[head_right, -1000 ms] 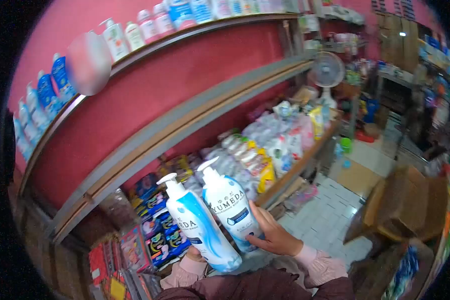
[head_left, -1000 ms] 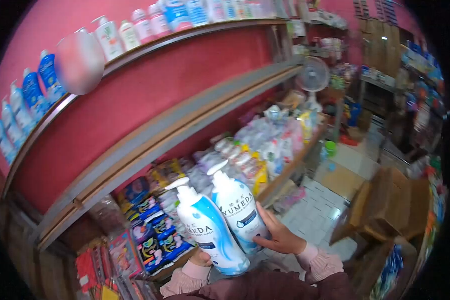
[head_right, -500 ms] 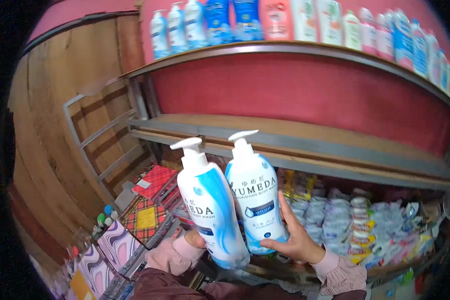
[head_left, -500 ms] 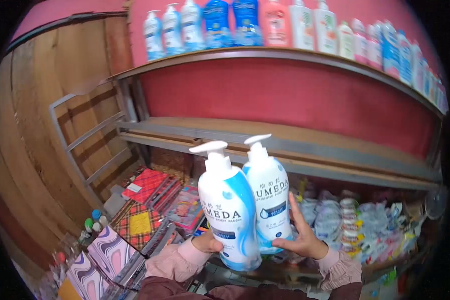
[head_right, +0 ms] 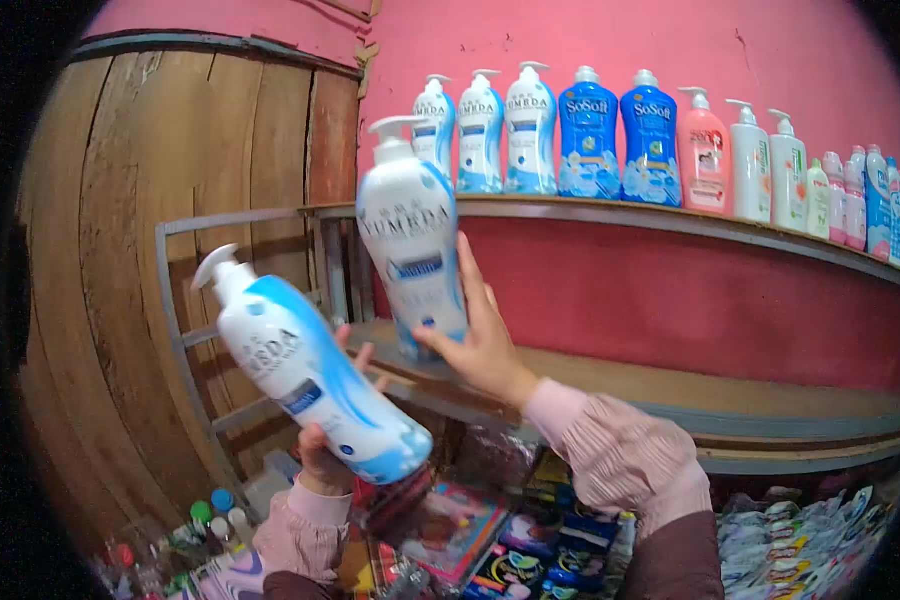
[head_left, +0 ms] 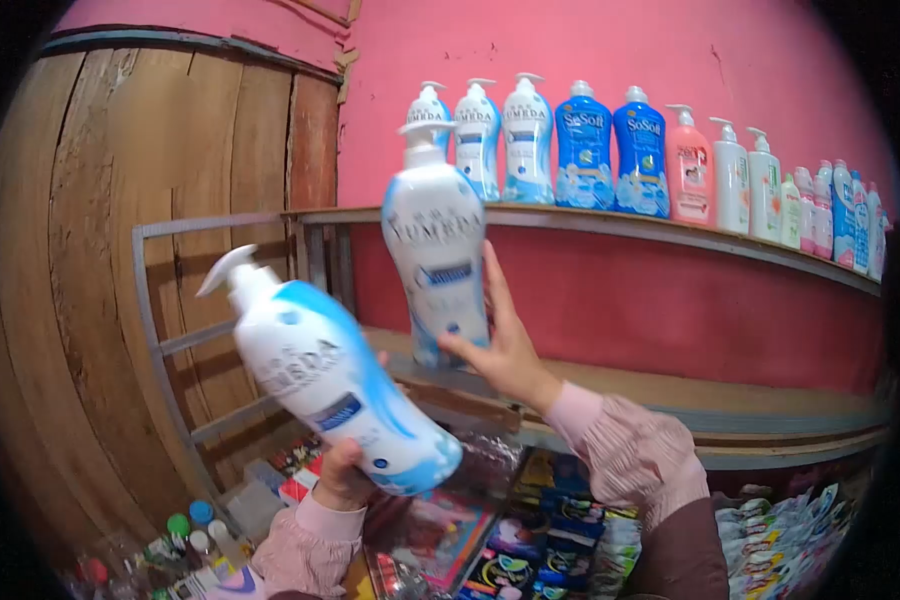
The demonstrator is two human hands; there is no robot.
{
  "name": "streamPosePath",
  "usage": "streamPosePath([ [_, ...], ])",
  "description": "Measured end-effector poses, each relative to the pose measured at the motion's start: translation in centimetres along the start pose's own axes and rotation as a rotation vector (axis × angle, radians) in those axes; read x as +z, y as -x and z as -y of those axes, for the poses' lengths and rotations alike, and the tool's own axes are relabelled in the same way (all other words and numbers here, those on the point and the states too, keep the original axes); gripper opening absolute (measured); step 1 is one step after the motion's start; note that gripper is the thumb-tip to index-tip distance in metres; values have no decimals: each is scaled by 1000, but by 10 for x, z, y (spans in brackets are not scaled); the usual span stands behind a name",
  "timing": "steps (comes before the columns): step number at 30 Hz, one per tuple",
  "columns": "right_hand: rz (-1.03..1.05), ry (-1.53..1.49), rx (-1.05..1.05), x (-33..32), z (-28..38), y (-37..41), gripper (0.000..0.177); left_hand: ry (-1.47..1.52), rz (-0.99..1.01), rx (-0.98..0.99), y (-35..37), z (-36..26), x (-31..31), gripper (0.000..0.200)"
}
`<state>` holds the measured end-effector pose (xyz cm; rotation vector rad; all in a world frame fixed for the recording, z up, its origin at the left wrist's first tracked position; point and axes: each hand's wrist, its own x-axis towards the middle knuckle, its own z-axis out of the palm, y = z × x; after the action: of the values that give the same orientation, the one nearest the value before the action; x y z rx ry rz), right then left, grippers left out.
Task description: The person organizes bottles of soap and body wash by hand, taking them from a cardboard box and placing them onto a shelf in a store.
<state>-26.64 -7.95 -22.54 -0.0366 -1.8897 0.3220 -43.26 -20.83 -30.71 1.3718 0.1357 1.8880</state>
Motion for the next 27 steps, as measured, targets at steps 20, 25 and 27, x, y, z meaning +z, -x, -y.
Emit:
streamPosePath([
  [20, -338, 835, 144, 108, -170, -278, 112, 103, -374, 462, -28, -4, -192, 79],
  [25, -277, 918, 136, 110, -181, -290, 109, 74, -403, 470, -28, -2, -189, 83],
  [27, -242, 972, 134, 108, -180, -290, 108, 90, -404, 415, -26, -3, -186, 87],
])
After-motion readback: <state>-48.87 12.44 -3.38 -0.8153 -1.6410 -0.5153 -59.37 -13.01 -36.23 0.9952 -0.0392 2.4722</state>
